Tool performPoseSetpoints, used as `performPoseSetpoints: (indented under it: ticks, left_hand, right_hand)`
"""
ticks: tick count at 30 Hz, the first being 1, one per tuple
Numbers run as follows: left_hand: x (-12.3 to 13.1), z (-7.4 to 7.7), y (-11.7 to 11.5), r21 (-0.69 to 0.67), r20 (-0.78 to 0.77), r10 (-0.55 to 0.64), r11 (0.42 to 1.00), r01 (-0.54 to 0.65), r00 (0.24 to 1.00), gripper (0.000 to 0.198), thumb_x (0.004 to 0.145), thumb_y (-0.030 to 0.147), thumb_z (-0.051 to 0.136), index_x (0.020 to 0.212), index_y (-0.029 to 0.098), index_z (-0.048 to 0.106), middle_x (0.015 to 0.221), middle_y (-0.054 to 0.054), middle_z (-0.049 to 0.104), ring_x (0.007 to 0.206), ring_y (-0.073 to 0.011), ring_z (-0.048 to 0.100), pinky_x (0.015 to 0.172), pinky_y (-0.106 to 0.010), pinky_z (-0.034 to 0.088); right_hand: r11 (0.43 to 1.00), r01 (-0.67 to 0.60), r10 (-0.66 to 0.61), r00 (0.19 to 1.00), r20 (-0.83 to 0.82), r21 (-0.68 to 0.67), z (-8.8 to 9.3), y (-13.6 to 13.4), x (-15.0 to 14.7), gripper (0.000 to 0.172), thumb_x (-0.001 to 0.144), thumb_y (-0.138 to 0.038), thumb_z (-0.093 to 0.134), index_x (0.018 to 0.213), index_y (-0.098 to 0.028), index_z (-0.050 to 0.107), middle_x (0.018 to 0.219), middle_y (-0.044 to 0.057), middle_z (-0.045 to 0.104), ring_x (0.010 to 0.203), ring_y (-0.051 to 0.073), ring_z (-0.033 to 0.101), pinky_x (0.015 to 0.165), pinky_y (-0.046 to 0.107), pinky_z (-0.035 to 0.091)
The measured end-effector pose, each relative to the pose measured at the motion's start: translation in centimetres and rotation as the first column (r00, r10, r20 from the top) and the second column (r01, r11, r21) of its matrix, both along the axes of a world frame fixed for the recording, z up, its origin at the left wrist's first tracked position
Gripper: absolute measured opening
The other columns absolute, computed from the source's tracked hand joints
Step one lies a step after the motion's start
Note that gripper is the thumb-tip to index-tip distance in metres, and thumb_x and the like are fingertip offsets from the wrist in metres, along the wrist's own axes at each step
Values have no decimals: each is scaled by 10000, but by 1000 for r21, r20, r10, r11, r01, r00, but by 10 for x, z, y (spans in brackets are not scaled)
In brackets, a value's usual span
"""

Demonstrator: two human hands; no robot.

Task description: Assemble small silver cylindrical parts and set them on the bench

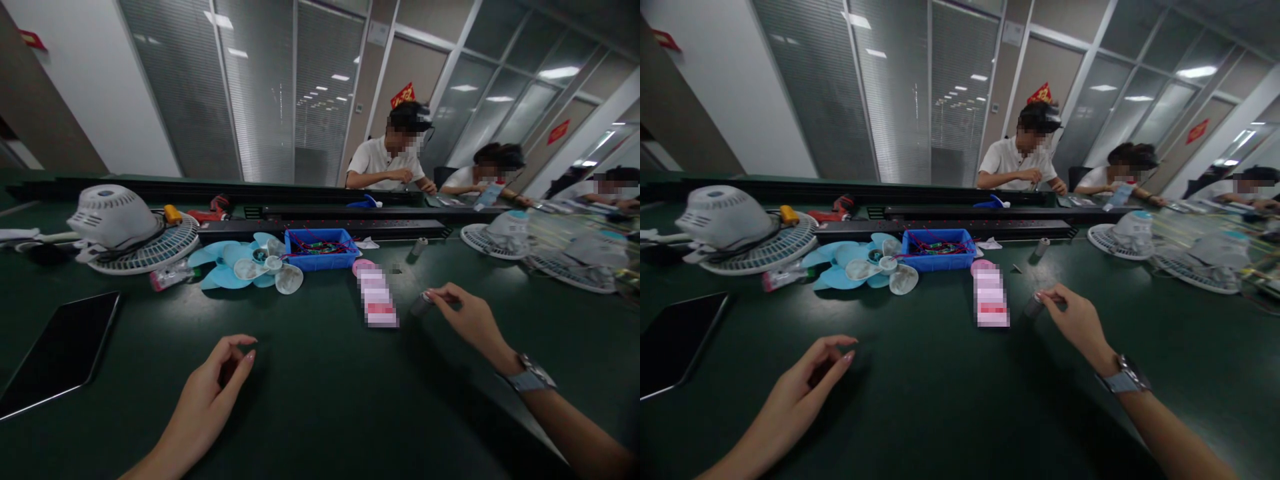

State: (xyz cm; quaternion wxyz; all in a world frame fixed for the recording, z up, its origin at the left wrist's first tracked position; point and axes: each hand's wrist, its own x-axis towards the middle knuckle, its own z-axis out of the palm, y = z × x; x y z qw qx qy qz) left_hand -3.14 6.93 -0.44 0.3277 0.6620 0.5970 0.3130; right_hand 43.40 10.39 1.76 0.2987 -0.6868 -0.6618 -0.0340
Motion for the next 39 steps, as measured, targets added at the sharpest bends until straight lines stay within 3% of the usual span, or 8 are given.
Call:
performPoseSetpoints:
  ticks: [6,14,22,26,29,32,36,39]
  left_hand:
    - [-1,-2,0,22,16,-26,999,26,1000,415,888,560,447,1133,239,542,760,10,614,702,-195,624,591,-277,476]
    - [-3,-5,-1,21,21,-51,999,50,998,402,897,542,455,1142,234,533,747,16,601,672,-186,612,595,-273,467]
    - [-4,-6,0,16,37,-56,998,55,998,386,913,521,436,1153,229,518,770,11,588,725,-190,614,626,-283,468]
    - [-4,-4,-2,13,56,-62,998,62,996,385,909,523,454,1155,236,523,775,13,591,708,-182,605,613,-275,472]
    - [-1,-1,-5,38,74,-106,994,103,992,378,909,492,491,1194,244,514,771,22,579,681,-163,587,608,-262,470]
    - [2,2,-10,129,44,-147,982,140,988,370,910,419,533,1240,251,511,814,13,580,738,-158,582,681,-270,475]
    - [3,6,-14,259,-26,-206,944,206,978,399,899,345,577,1289,267,539,951,-32,617,888,-188,569,789,-314,471]
    - [3,8,-11,307,-48,-249,918,252,967,405,905,322,585,1308,293,560,1036,-47,627,985,-206,543,881,-355,451]
  right_hand:
    - [1000,-11,12,998,-70,15,-2,2,-2,273,867,-467,541,811,-219,641,860,51,739,784,213,702,699,316,529]
    - [999,-12,12,1000,-4,49,-2,-4,-15,348,906,-518,456,744,-226,552,793,62,722,704,211,697,630,303,522]
    - [996,-14,16,1000,-18,92,-24,-7,-13,429,788,-600,603,940,-204,531,1003,132,724,850,271,717,683,371,575]
    - [983,-93,96,995,-12,156,-7,-15,-49,405,827,-544,598,1018,-189,557,962,119,713,833,248,709,686,360,575]
    - [913,-385,392,920,-27,131,12,-24,-110,354,860,-457,613,1095,-199,557,1012,98,695,886,213,691,730,336,564]
    - [751,-660,657,746,-106,12,18,-28,-176,347,865,-411,631,1140,-215,552,1038,62,687,901,183,675,768,324,547]
    - [610,-788,764,612,-202,-80,6,-24,-234,343,852,-368,658,1144,-230,544,1076,34,678,927,178,666,830,341,525]
    - [596,-802,774,590,-229,-50,-9,-22,-250,406,865,-351,639,1230,-246,495,1189,54,646,984,193,659,876,369,513]
